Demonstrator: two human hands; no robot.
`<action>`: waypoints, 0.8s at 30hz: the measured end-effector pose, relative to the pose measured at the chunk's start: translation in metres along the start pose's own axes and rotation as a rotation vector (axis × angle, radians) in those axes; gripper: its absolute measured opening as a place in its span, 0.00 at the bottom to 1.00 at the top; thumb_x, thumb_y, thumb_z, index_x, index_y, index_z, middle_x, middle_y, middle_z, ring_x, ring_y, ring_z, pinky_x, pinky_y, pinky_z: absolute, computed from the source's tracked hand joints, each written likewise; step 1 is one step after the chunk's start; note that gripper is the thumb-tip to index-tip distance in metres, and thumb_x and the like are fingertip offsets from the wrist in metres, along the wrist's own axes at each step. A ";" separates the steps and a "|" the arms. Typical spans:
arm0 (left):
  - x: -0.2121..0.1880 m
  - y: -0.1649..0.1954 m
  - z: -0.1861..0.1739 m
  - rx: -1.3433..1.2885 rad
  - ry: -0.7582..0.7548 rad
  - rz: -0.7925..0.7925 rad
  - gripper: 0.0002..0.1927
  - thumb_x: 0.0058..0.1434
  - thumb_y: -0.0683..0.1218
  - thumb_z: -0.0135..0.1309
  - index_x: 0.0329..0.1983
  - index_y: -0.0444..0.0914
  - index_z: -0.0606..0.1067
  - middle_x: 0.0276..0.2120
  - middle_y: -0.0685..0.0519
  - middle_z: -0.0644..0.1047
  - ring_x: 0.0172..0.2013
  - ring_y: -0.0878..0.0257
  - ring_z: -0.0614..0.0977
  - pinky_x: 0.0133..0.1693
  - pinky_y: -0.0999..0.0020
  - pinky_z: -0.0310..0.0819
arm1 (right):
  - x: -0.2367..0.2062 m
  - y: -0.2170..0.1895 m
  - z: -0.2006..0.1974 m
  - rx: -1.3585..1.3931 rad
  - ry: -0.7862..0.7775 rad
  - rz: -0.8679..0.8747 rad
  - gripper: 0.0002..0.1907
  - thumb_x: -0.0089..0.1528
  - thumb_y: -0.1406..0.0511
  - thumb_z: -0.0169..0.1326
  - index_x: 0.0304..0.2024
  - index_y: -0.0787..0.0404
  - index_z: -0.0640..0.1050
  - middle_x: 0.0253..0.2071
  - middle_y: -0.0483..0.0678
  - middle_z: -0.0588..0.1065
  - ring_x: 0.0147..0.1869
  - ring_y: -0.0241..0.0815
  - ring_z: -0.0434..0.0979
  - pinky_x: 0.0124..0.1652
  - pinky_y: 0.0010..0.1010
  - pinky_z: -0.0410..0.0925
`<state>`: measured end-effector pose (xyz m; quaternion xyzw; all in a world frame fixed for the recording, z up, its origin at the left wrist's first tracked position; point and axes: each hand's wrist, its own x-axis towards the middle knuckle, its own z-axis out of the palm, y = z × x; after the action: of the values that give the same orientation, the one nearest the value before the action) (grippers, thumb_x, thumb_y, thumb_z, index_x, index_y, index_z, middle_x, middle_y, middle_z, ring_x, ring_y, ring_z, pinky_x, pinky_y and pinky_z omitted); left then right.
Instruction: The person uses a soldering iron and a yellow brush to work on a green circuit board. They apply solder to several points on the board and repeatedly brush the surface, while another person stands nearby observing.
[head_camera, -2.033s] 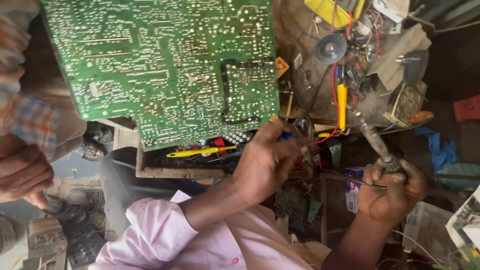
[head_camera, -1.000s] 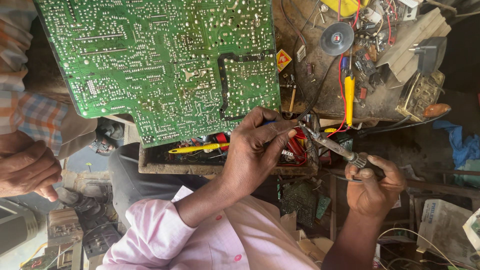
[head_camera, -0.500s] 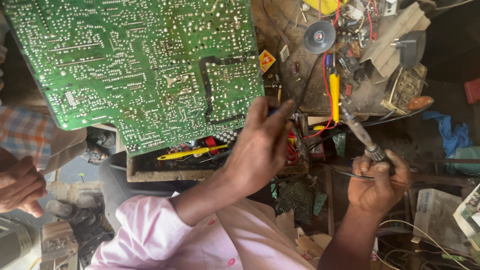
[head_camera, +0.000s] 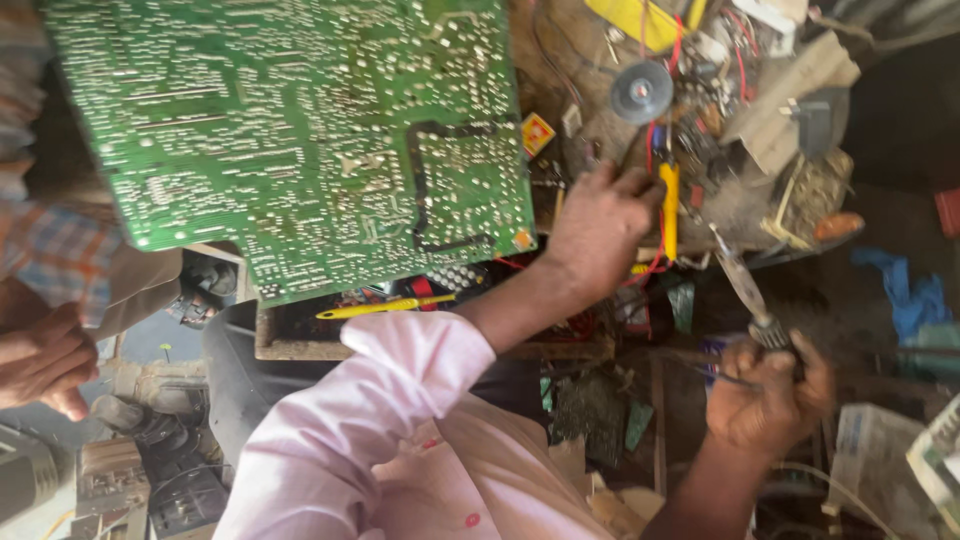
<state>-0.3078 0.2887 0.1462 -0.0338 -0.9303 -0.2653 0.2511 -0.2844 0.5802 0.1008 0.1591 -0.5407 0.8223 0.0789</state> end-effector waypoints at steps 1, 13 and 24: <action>0.002 0.000 0.002 0.031 -0.008 -0.003 0.25 0.49 0.38 0.60 0.54 0.37 0.77 0.47 0.47 0.78 0.51 0.48 0.77 0.50 0.54 0.74 | 0.002 0.001 0.000 0.012 0.003 0.004 0.12 0.72 0.70 0.62 0.57 0.63 0.76 0.48 0.59 0.77 0.39 0.40 0.74 0.36 0.27 0.68; -0.140 -0.021 -0.078 -0.125 0.055 0.198 0.28 0.61 0.47 0.59 0.64 0.36 0.72 0.45 0.49 0.78 0.49 0.52 0.80 0.51 0.55 0.77 | 0.036 0.051 -0.081 0.261 -0.283 0.122 0.09 0.76 0.63 0.53 0.50 0.62 0.70 0.42 0.48 0.69 0.41 0.35 0.67 0.39 0.21 0.63; -0.293 -0.107 -0.172 0.147 0.316 -0.277 0.09 0.58 0.39 0.65 0.41 0.34 0.79 0.42 0.49 0.81 0.39 0.54 0.81 0.44 0.57 0.74 | 0.024 0.059 -0.033 0.205 -0.312 0.117 0.09 0.75 0.64 0.55 0.44 0.60 0.72 0.37 0.42 0.67 0.39 0.32 0.66 0.36 0.20 0.63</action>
<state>0.0042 0.1299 0.0790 0.1548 -0.8920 -0.2309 0.3565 -0.3302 0.5856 0.0461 0.2601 -0.4681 0.8416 -0.0705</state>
